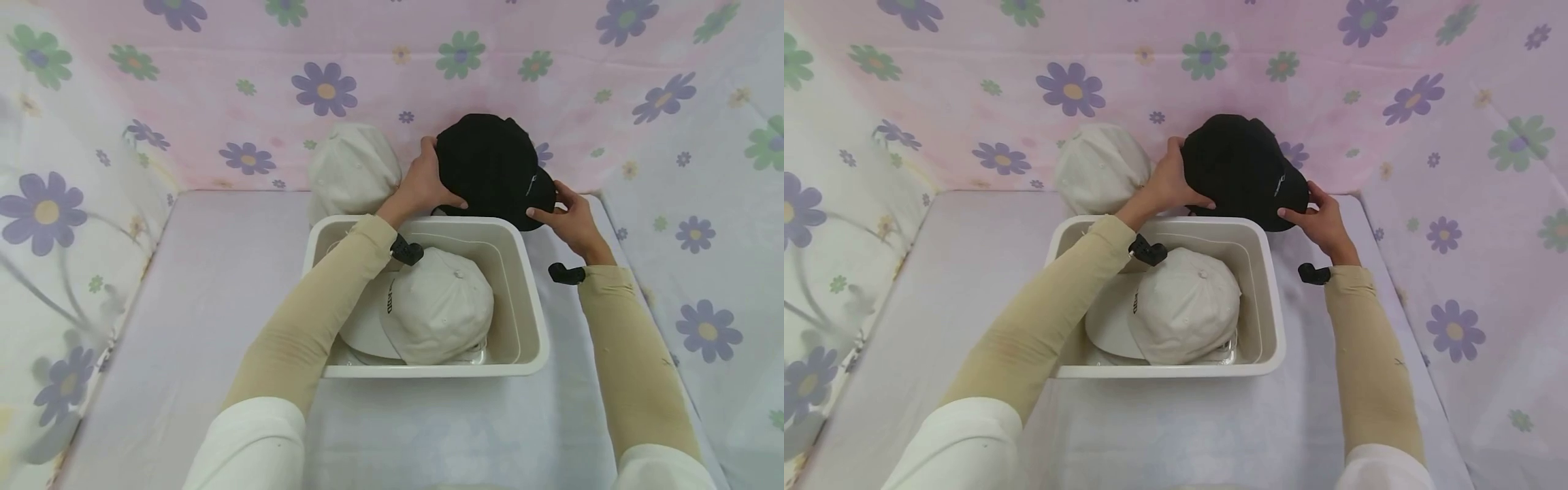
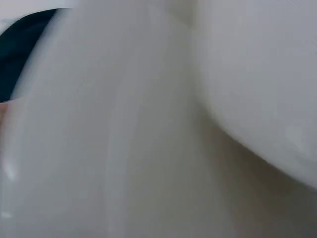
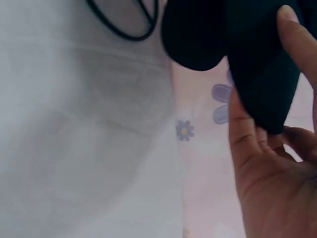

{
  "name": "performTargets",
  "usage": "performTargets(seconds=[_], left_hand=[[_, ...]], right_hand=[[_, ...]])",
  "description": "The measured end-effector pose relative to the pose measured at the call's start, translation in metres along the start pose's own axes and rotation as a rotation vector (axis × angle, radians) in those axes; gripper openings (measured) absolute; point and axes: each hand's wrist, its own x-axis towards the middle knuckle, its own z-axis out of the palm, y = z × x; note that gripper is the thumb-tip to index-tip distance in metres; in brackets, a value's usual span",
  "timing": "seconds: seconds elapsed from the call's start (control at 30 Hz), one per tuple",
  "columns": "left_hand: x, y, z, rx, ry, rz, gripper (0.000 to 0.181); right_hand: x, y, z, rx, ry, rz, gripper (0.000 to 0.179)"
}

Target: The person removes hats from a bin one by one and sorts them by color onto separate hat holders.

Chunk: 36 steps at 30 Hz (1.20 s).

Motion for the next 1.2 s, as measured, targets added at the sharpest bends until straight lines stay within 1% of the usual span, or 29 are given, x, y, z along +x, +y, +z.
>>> performTargets(seconds=[0.1, 0.2, 0.3, 0.43, 0.53, 0.6, 0.67, 0.77, 0.87, 0.93, 1.03, 1.13, 1.2], left_hand=[[0.000, -0.004, 0.003, 0.016, 0.030, 0.045, 0.115], [0.000, -0.006, 0.005, -0.002, 0.052, 0.053, 0.113], [-0.002, -0.005, 0.008, 0.005, 0.069, 0.067, 0.113], [-0.005, -0.004, 0.010, 0.033, 0.093, 0.070, 0.113], [-0.007, -0.002, 0.010, 0.055, 0.110, 0.060, 0.113], [-0.009, -0.001, 0.011, 0.073, 0.111, 0.053, 0.113], [-0.010, 0.002, 0.012, 0.103, 0.104, 0.033, 0.112], [-0.014, 0.009, 0.012, 0.173, 0.089, -0.019, 0.113], [-0.020, 0.020, 0.007, 0.247, 0.052, -0.064, 0.115], [-0.026, 0.028, 0.003, 0.297, 0.011, -0.067, 0.115], [-0.038, 0.041, -0.005, 0.370, -0.055, -0.024, 0.110], [-0.053, 0.052, -0.012, 0.422, -0.086, 0.075, 0.101], [-0.065, 0.059, -0.017, 0.443, -0.086, 0.148, 0.096]], right_hand=[[0.002, 0.003, 0.001, 0.015, 0.004, -0.001, 0.094], [0.003, 0.004, 0.002, 0.014, 0.005, -0.014, 0.094], [0.002, 0.003, 0.002, -0.003, 0.015, -0.030, 0.093], [0.001, 0.001, 0.002, -0.029, 0.028, -0.054, 0.093], [-0.001, -0.001, 0.002, -0.045, 0.031, -0.066, 0.093], [-0.003, -0.002, 0.002, -0.069, 0.029, -0.062, 0.092], [-0.008, -0.005, 0.001, -0.092, 0.016, -0.056, 0.090], [-0.016, -0.017, -0.004, -0.155, -0.033, 0.000, 0.094], [-0.029, -0.041, -0.013, -0.220, -0.110, 0.082, 0.100], [-0.039, -0.058, -0.018, -0.257, -0.153, 0.118, 0.103], [-0.057, -0.082, -0.025, -0.276, -0.195, 0.096, 0.102], [-0.075, -0.099, -0.029, -0.287, -0.203, 0.036, 0.099], [-0.088, -0.109, -0.030, -0.292, -0.205, -0.003, 0.097]])
